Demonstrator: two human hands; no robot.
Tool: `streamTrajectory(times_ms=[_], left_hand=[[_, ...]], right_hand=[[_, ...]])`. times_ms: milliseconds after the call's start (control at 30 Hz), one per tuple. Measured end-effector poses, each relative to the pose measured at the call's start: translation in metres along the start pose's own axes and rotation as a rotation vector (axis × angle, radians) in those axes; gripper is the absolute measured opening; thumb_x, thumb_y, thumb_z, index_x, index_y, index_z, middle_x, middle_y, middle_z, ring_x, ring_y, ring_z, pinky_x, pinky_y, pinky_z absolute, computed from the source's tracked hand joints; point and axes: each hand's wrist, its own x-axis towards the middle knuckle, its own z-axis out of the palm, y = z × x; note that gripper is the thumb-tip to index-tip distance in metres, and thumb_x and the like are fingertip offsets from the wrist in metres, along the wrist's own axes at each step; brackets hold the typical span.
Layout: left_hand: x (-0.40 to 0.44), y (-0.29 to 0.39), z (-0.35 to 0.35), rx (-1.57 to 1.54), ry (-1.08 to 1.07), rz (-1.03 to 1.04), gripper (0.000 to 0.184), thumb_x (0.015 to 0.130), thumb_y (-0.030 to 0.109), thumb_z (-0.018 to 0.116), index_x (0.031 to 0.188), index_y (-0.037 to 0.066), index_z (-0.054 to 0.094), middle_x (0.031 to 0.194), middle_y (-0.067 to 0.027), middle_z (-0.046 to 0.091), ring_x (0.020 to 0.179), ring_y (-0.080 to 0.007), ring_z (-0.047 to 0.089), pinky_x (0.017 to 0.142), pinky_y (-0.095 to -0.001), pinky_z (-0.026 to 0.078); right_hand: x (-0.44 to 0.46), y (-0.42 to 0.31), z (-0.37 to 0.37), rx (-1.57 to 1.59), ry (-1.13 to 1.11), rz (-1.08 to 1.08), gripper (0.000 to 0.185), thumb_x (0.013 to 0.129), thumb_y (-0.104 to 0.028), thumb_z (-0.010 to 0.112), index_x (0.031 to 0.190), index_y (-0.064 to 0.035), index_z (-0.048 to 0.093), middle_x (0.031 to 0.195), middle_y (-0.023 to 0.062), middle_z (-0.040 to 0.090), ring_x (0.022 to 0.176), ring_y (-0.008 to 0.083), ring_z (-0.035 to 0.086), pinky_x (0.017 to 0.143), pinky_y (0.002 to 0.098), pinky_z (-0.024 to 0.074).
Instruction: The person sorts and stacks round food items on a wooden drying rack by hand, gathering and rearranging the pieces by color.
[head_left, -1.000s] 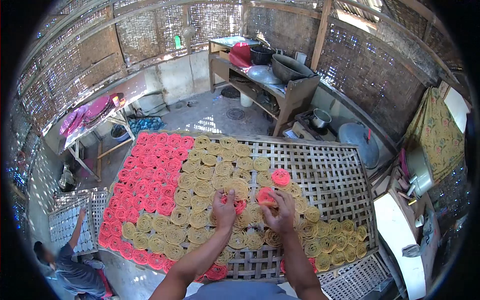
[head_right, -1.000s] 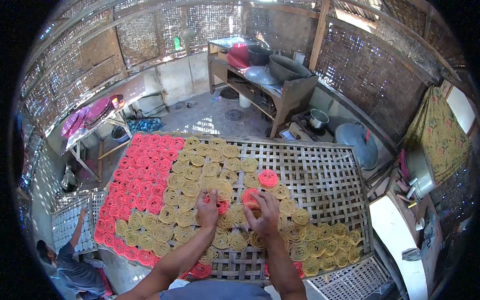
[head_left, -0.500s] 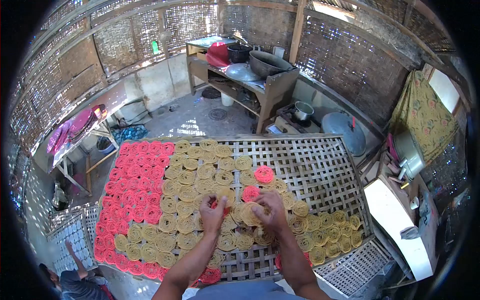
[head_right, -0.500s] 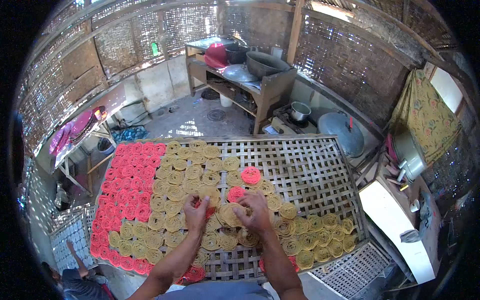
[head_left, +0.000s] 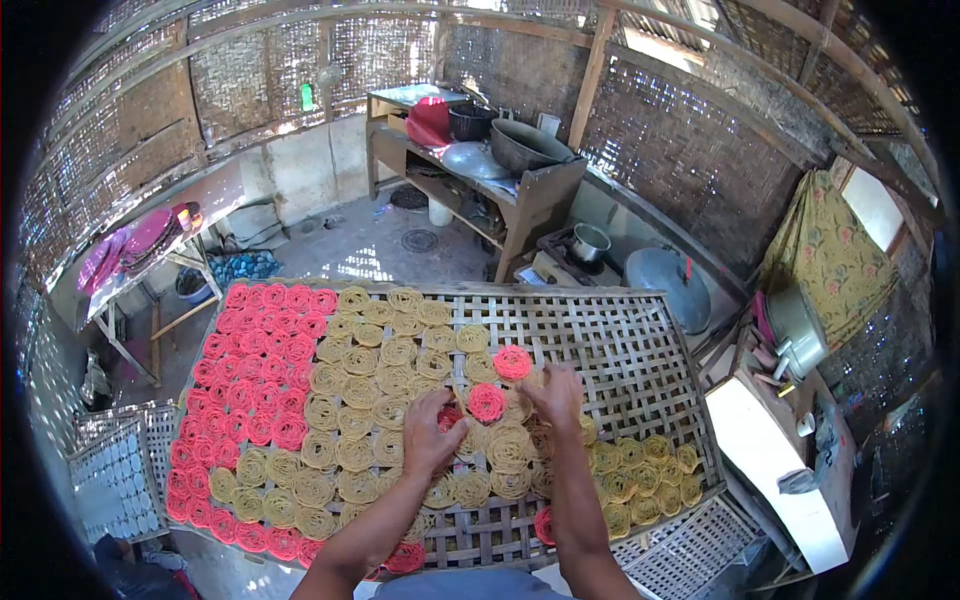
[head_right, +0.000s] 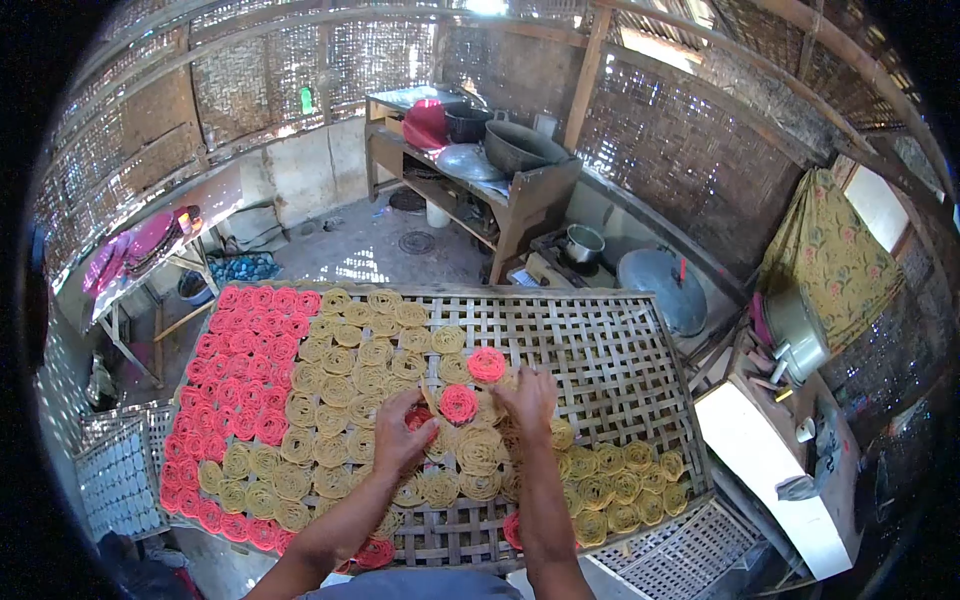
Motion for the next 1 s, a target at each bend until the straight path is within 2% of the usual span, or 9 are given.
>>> streamTrajectory(times_ms=[133,233,367,500,667,700,800,833,1000], left_hand=[[0.001,0.004,-0.001,0.008,0.018,0.023,0.057,0.073,0.027,0.083,0.122,0.004,0.064,0.119,-0.0145,0.066,0.117,-0.0338,0.058,0.102,-0.0443,0.045],[0.003,0.017,-0.010,-0.130,-0.051,-0.192,0.064,0.076,0.027,0.082,0.131,0.004,0.060,0.123,-0.0158,0.066,0.119,-0.0320,0.058,0.102,-0.0429,0.046],[0.002,0.010,-0.006,-0.352,0.076,-0.226,0.081,0.079,0.032,0.083,0.146,0.005,0.045,0.135,-0.0176,0.059,0.128,-0.0307,0.055,0.109,-0.0418,0.042],[0.019,0.038,-0.022,-0.392,0.124,-0.108,0.101,0.079,0.042,0.084,0.156,0.005,0.030,0.151,-0.0195,0.046,0.139,-0.0316,0.046,0.116,-0.0410,0.036],[0.048,0.058,-0.031,-0.559,0.058,-0.099,0.113,0.075,0.045,0.087,0.158,0.002,0.023,0.157,-0.0216,0.037,0.146,-0.0299,0.037,0.119,-0.0419,0.031],[0.047,0.054,-0.025,-0.546,0.092,-0.075,0.090,0.081,0.039,0.084,0.150,0.000,0.040,0.143,-0.0180,0.055,0.132,-0.0248,0.054,0.110,-0.0369,0.043],[0.043,0.046,-0.032,-0.846,-0.226,-0.355,0.053,0.088,0.027,0.080,0.129,-0.001,0.061,0.115,-0.0078,0.070,0.106,-0.0140,0.064,0.093,-0.0288,0.050],[0.039,0.053,-0.029,-0.865,-0.103,-0.325,0.024,0.095,0.017,0.072,0.111,-0.001,0.069,0.095,0.0010,0.070,0.090,-0.0052,0.060,0.081,-0.0235,0.049],[0.027,0.001,0.007,-0.831,0.069,-0.416,0.030,0.104,0.029,0.057,0.109,0.001,0.068,0.095,-0.0014,0.069,0.083,-0.0077,0.060,0.077,-0.0260,0.049]], right_hand=[[0.011,0.007,0.020,0.266,0.028,0.052,0.061,0.067,-0.048,0.089,0.101,-0.0007,0.071,0.095,0.0167,0.071,0.086,0.0312,0.066,0.077,0.0406,0.0518],[0.014,0.012,0.021,0.572,-0.020,-0.003,0.056,0.070,-0.047,0.088,0.101,-0.0027,0.072,0.096,0.0157,0.072,0.085,0.0282,0.068,0.078,0.0394,0.0536],[0.003,0.001,-0.034,0.927,-0.017,-0.064,0.034,0.077,-0.019,0.089,0.097,0.0003,0.070,0.087,0.0036,0.070,0.076,0.0110,0.061,0.070,0.0288,0.0517],[-0.021,-0.023,-0.088,1.093,-0.051,-0.182,0.025,0.078,0.000,0.084,0.098,-0.0035,0.068,0.090,0.0006,0.070,0.077,0.0078,0.062,0.069,0.0220,0.0514],[-0.033,-0.026,-0.081,1.404,-0.142,-0.082,0.028,0.075,-0.004,0.087,0.095,-0.0042,0.068,0.094,0.0007,0.066,0.084,0.0106,0.059,0.078,0.0265,0.0479],[-0.035,-0.027,-0.077,1.478,-0.192,-0.041,0.029,0.074,-0.006,0.088,0.096,-0.0045,0.068,0.094,0.0010,0.066,0.084,0.0113,0.060,0.078,0.0270,0.0480],[-0.030,-0.019,-0.051,1.540,-0.265,0.021,0.033,0.077,-0.013,0.087,0.102,-0.0044,0.068,0.097,0.0025,0.068,0.082,0.0128,0.062,0.075,0.0273,0.0486],[-0.031,-0.017,-0.044,1.538,-0.282,0.046,0.032,0.078,-0.014,0.086,0.103,-0.0042,0.068,0.097,0.0027,0.068,0.082,0.0126,0.062,0.075,0.0275,0.0492],[-0.044,-0.028,-0.026,1.332,-0.279,-0.025,0.030,0.085,-0.016,0.081,0.108,-0.0017,0.068,0.099,0.0026,0.070,0.086,0.0118,0.064,0.078,0.0278,0.0529]])
